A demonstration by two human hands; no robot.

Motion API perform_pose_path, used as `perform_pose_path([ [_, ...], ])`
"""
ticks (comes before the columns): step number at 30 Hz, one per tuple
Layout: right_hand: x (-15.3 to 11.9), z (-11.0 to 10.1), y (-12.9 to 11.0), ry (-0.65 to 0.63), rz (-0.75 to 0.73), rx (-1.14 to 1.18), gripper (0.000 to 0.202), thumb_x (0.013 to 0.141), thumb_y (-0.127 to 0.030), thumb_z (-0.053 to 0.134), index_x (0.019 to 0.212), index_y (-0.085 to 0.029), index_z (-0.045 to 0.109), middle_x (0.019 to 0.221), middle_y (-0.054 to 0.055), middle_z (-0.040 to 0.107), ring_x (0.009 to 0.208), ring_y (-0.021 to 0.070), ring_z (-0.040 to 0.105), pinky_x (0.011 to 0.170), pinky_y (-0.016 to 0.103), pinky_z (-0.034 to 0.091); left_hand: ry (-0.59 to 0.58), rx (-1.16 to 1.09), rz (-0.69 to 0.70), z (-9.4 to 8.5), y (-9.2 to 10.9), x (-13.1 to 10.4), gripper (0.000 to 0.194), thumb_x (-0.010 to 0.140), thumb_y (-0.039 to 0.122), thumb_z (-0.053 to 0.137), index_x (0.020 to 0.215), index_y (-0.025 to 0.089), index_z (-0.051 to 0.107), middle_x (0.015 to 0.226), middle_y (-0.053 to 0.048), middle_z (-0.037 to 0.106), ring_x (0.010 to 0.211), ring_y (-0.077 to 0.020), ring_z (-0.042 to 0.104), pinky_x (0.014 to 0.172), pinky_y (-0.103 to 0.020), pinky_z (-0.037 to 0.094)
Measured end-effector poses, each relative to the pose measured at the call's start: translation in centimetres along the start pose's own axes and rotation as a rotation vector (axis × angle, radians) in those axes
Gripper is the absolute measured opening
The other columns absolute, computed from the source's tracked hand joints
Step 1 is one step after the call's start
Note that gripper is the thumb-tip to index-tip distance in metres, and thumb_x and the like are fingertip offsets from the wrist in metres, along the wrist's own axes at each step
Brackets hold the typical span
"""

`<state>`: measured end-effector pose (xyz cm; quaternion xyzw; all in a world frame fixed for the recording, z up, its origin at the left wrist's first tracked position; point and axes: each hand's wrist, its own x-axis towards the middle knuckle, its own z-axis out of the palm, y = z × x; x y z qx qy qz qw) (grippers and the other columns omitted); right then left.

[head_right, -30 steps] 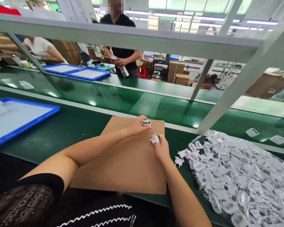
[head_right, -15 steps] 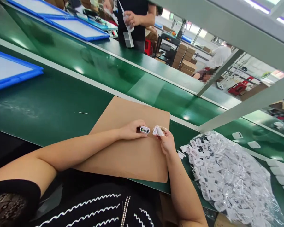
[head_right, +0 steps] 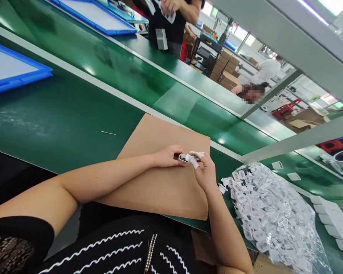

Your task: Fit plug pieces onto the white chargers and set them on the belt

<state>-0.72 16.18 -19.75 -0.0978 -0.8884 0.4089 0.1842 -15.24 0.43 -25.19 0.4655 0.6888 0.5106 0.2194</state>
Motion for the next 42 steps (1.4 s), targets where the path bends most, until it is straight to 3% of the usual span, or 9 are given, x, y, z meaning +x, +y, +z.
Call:
perform_pose_path([
  [5,0.5,1.2,-1.0,-0.07,-0.114,-0.317,0.031,0.091,-0.022,0.055,0.117,-0.023,0.073,0.105,0.009,0.073,0.095,0.0245,0.067,0.084,0.037,0.055,0.0,-0.043,0.024,-0.1,-0.1,0.0,0.021,0.076,0.035,0.081,0.085,0.019,0.072,0.089,-0.003,0.065,0.082,-0.0198,0.059,0.071,-0.031,0.044],
  [14,0.9,2.0,-0.1,-0.086,-0.305,-0.6,0.035,0.09,-0.011,0.052,0.117,-0.02,0.071,0.103,0.011,0.071,0.095,0.0267,0.065,0.079,0.035,0.052,-0.023,-0.031,0.033,-0.1,-0.3,0.0,0.019,0.079,0.033,0.079,0.082,0.018,0.069,0.089,-0.003,0.064,0.085,-0.0197,0.059,0.075,-0.031,0.045],
  [22,1.2,1.9,-0.2,-0.074,-0.32,-0.579,0.028,0.084,-0.009,0.056,0.103,-0.02,0.074,0.091,0.007,0.07,0.081,0.0213,0.063,0.067,0.029,0.046,-0.012,-0.045,0.004,0.1,-0.6,0.1,0.02,0.077,0.034,0.081,0.079,0.018,0.069,0.087,-0.002,0.062,0.083,-0.0191,0.058,0.073,-0.03,0.043],
  [32,1.5,1.8,-0.1,-0.084,-0.231,-0.641,0.031,0.079,-0.007,0.057,0.096,-0.023,0.077,0.081,0.002,0.066,0.068,0.0161,0.056,0.058,0.026,0.035,0.02,-0.039,-0.011,0.5,-0.6,0.1,0.026,0.075,0.041,0.081,0.078,0.018,0.068,0.083,-0.001,0.058,0.082,-0.0192,0.058,0.072,-0.03,0.042],
  [38,1.4,1.6,1.0,-0.09,-0.306,-0.642,0.03,0.074,-0.005,0.059,0.09,-0.024,0.077,0.082,0.003,0.066,0.076,0.0179,0.059,0.065,0.026,0.039,0.026,-0.049,-0.041,0.9,-1.0,0.1,0.032,0.073,0.047,0.081,0.077,0.018,0.069,0.081,0.0,0.058,0.076,-0.0179,0.056,0.068,-0.03,0.041],
  [42,2.4,1.1,1.6,-0.147,-0.431,-0.669,0.026,0.074,-0.007,0.06,0.086,-0.024,0.075,0.081,0.003,0.067,0.079,0.0193,0.06,0.08,0.027,0.047,0.031,-0.043,-0.033,1.0,-1.4,0.2,0.034,0.071,0.049,0.083,0.077,0.019,0.069,0.082,-0.001,0.06,0.078,-0.0189,0.056,0.069,-0.03,0.041],
])
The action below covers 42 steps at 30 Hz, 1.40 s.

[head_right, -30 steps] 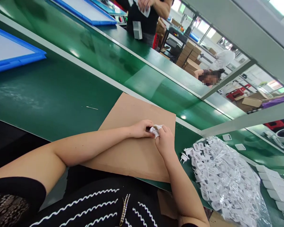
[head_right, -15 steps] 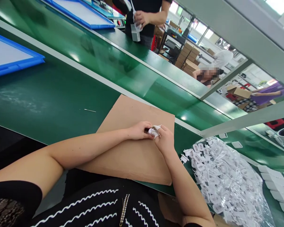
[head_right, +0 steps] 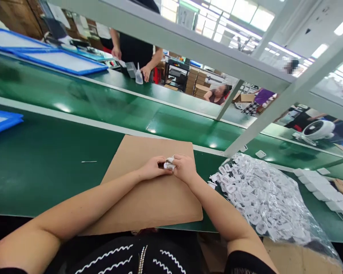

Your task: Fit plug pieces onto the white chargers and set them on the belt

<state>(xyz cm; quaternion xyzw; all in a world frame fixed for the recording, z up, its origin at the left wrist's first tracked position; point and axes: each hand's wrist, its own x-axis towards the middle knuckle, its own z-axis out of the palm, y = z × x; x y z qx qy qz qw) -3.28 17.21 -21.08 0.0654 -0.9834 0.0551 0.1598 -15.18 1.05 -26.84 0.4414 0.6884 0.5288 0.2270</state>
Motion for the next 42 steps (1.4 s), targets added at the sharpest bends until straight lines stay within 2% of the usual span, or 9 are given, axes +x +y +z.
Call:
perform_pose_path([
  [6,0.7,-0.5,0.6,-0.061,-0.082,0.004,0.034,0.076,-0.005,0.058,0.095,-0.026,0.077,0.088,0.001,0.073,0.084,0.018,0.065,0.112,0.033,0.041,0.005,0.016,0.003,0.1,-0.2,0.0,0.034,0.07,0.05,0.083,0.079,0.019,0.072,0.085,-0.003,0.064,0.081,-0.0208,0.058,0.072,-0.031,0.043],
  [8,0.8,-0.8,0.3,-0.081,-0.043,0.002,0.035,0.076,-0.005,0.058,0.094,-0.026,0.078,0.088,0.001,0.074,0.086,0.0184,0.066,0.107,0.032,0.044,0.01,0.034,0.023,0.1,-0.1,0.0,0.035,0.071,0.051,0.082,0.079,0.019,0.072,0.082,-0.003,0.064,0.081,-0.0209,0.057,0.072,-0.031,0.043],
  [10,0.7,-1.1,-0.1,-0.1,0.04,0.017,0.035,0.077,-0.005,0.058,0.093,-0.027,0.08,0.089,0.002,0.074,0.085,0.0185,0.066,0.091,0.028,0.048,0.021,0.053,0.046,0.2,0.0,0.1,0.035,0.071,0.052,0.081,0.078,0.019,0.071,0.081,-0.003,0.063,0.08,-0.0206,0.057,0.071,-0.031,0.042],
  [13,0.8,-1.7,-0.4,-0.134,0.17,0.078,0.041,0.077,-0.003,0.056,0.098,-0.027,0.081,0.094,0.001,0.075,0.083,0.0173,0.066,0.07,0.025,0.045,0.033,0.053,0.049,0.2,0.2,0.1,0.034,0.07,0.05,0.081,0.079,0.019,0.071,0.081,-0.002,0.062,0.077,-0.0191,0.056,0.069,-0.03,0.041],
  [18,2.2,-2.6,-0.2,-0.22,0.205,0.211,0.043,0.073,0.0,0.058,0.1,-0.026,0.081,0.093,-0.001,0.077,0.085,0.0172,0.067,0.071,0.024,0.044,0.019,0.032,0.016,0.0,0.4,0.0,0.031,0.071,0.045,0.081,0.084,0.018,0.073,0.082,-0.001,0.06,0.075,-0.0171,0.056,0.068,-0.029,0.041],
  [23,3.6,-3.1,-0.9,-0.322,0.19,0.118,0.034,0.069,0.0,0.062,0.091,-0.022,0.075,0.09,0.0,0.074,0.079,0.0177,0.065,0.065,0.025,0.039,0.028,-0.008,0.003,-0.1,0.3,-0.1,0.028,0.07,0.04,0.084,0.077,0.017,0.07,0.083,-0.001,0.06,0.076,-0.0171,0.057,0.067,-0.028,0.043],
  [28,3.3,-3.0,-1.7,-0.278,0.082,0.011,0.025,0.068,-0.004,0.062,0.085,-0.021,0.065,0.087,0.002,0.066,0.076,0.0188,0.058,0.062,0.028,0.031,0.0,0.028,0.037,-0.3,-0.2,0.3,0.025,0.073,0.038,0.084,0.08,0.018,0.072,0.082,-0.001,0.062,0.079,-0.0182,0.058,0.069,-0.028,0.045],
  [34,2.4,-2.7,-1.6,-0.212,0.081,0.071,0.026,0.064,-0.003,0.055,0.081,-0.021,0.061,0.082,0.001,0.063,0.076,0.0192,0.058,0.063,0.028,0.032,-0.007,0.093,0.052,-0.2,-0.1,0.5,0.029,0.073,0.043,0.085,0.081,0.018,0.073,0.078,0.0,0.059,0.074,-0.0164,0.056,0.067,-0.027,0.042],
  [42,0.8,-0.1,0.5,0.01,0.178,0.255,0.034,0.066,-0.011,0.053,0.089,-0.027,0.071,0.087,0.001,0.071,0.077,0.0215,0.067,0.061,0.028,0.042,0.027,0.205,0.054,0.0,-0.7,1.2,0.035,0.072,0.047,0.089,0.082,0.017,0.074,0.078,0.0,0.057,0.071,-0.0155,0.055,0.063,-0.027,0.04],
])
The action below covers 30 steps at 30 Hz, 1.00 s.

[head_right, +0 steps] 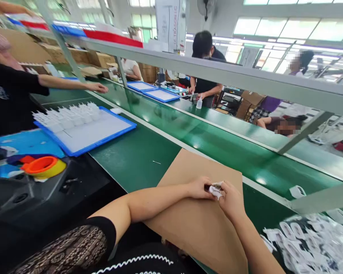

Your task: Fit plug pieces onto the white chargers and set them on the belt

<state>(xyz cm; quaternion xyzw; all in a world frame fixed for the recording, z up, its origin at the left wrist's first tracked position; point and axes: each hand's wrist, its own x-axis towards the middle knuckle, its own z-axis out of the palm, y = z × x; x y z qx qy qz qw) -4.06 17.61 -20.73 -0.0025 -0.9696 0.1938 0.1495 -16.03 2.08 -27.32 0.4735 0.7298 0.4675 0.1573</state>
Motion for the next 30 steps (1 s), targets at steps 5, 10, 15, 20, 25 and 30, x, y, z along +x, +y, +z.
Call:
perform_pose_path([
  [5,-1.4,1.8,0.7,0.139,0.175,0.232,0.039,0.076,-0.033,0.062,0.112,-0.031,0.075,0.105,0.003,0.076,0.094,0.0277,0.072,0.078,0.038,0.055,0.009,0.034,0.042,0.0,0.6,-0.3,0.032,0.076,0.047,0.086,0.084,0.018,0.076,0.082,-0.003,0.065,0.075,-0.0181,0.061,0.068,-0.029,0.045],
  [10,-3.0,3.8,-0.4,0.365,0.356,0.479,0.049,0.075,-0.051,0.069,0.115,-0.022,0.072,0.108,0.011,0.076,0.105,0.0336,0.071,0.095,0.049,0.055,0.011,0.047,0.127,-0.2,1.2,-0.7,0.026,0.085,0.039,0.077,0.102,0.02,0.076,0.091,-0.004,0.072,0.086,-0.0208,0.066,0.077,-0.03,0.049],
  [15,-3.3,5.0,-0.6,0.435,0.43,0.693,0.054,0.068,-0.054,0.078,0.109,-0.019,0.069,0.109,0.013,0.073,0.107,0.0335,0.071,0.098,0.05,0.057,0.034,0.168,0.199,-0.4,1.0,-0.6,0.024,0.086,0.04,0.078,0.096,0.018,0.074,0.095,-0.008,0.074,0.092,-0.0231,0.067,0.085,-0.032,0.049],
  [20,-3.0,5.3,0.2,0.417,0.39,0.733,0.06,0.069,-0.053,0.081,0.117,-0.02,0.067,0.112,0.011,0.072,0.106,0.0312,0.071,0.103,0.052,0.055,0.02,0.2,0.201,-0.4,0.8,-0.7,0.026,0.086,0.04,0.078,0.102,0.019,0.074,0.101,-0.009,0.076,0.098,-0.0254,0.068,0.091,-0.036,0.049],
  [25,-2.9,6.1,0.7,0.399,0.407,0.964,0.073,0.065,-0.052,0.086,0.124,-0.02,0.058,0.112,0.012,0.072,0.106,0.0307,0.072,0.101,0.052,0.057,0.034,0.172,0.176,0.3,0.7,-0.6,0.034,0.085,0.037,0.078,0.113,0.019,0.071,0.109,-0.011,0.076,0.103,-0.0271,0.068,0.094,-0.037,0.048],
  [30,-2.6,6.3,0.9,0.47,0.461,0.993,0.081,0.065,-0.054,0.087,0.129,-0.021,0.051,0.112,0.011,0.068,0.107,0.0301,0.071,0.103,0.051,0.056,0.106,0.06,-0.137,-1.4,-0.1,2.1,0.024,0.084,0.035,0.079,0.097,0.017,0.069,0.095,-0.005,0.074,0.08,-0.0178,0.067,0.072,-0.027,0.05],
])
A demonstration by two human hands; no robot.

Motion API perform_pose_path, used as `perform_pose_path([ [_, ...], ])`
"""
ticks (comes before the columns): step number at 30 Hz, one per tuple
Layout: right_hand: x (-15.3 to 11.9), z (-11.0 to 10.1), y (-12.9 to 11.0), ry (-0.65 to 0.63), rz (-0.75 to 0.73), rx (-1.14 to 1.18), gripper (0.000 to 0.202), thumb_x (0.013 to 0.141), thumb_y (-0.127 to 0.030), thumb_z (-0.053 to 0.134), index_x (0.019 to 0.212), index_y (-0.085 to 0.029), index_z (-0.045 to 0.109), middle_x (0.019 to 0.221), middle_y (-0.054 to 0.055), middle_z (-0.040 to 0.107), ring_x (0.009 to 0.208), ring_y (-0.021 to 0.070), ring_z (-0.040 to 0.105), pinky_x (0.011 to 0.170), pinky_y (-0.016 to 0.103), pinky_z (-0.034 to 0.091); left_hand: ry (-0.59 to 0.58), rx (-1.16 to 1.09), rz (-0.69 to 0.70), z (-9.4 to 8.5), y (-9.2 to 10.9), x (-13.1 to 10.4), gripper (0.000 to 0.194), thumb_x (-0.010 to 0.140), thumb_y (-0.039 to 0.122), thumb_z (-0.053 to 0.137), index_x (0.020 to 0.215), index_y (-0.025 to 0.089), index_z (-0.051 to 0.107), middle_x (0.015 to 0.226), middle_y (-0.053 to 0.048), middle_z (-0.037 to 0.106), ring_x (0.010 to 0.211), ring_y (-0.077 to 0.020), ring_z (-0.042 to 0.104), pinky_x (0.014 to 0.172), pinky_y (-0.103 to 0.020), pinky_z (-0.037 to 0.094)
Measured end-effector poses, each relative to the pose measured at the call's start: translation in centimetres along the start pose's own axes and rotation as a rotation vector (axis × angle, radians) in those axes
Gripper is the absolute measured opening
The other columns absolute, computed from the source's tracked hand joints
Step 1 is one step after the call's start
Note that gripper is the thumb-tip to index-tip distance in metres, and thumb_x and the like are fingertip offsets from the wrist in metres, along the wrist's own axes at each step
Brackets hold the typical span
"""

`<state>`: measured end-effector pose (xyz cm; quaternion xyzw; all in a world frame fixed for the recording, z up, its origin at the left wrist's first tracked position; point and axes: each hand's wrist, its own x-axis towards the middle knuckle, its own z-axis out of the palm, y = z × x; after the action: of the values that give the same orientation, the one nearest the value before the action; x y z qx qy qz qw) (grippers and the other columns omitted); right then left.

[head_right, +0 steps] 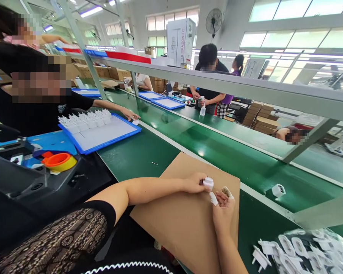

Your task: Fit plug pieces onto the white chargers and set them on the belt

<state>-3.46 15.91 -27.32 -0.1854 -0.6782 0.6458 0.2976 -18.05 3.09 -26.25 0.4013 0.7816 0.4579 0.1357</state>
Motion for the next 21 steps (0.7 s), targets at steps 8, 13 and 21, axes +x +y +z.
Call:
perform_pose_path([
  [8,0.8,-0.1,0.9,-0.046,-0.032,-0.101,0.069,0.076,-0.06,0.077,0.129,-0.023,0.055,0.113,0.009,0.067,0.094,0.0267,0.073,0.083,0.04,0.062,0.37,0.222,-0.272,-7.7,-0.8,10.1,0.016,0.091,0.033,0.067,0.1,0.02,0.071,0.104,-0.01,0.074,0.095,-0.0267,0.066,0.083,-0.034,0.046],
  [13,0.9,-0.2,0.8,-0.033,-0.074,-0.142,0.063,0.079,-0.058,0.076,0.127,-0.022,0.058,0.123,0.011,0.063,0.089,0.0234,0.071,0.078,0.038,0.061,0.456,0.312,-0.401,-8.9,-1.3,13.4,0.03,0.093,0.031,0.064,0.122,0.023,0.068,0.131,-0.013,0.07,0.124,-0.0303,0.06,0.102,-0.039,0.041],
  [21,0.1,0.0,0.1,-0.055,-0.133,-0.145,0.046,0.083,-0.042,0.074,0.122,-0.022,0.061,0.126,0.011,0.056,0.083,0.0184,0.068,0.08,0.04,0.062,0.484,0.438,-0.625,-8.8,-3.2,13.6,0.08,0.082,0.043,0.075,0.147,0.01,0.044,0.156,-0.03,0.042,0.148,-0.0461,0.036,0.117,-0.057,0.032],
])
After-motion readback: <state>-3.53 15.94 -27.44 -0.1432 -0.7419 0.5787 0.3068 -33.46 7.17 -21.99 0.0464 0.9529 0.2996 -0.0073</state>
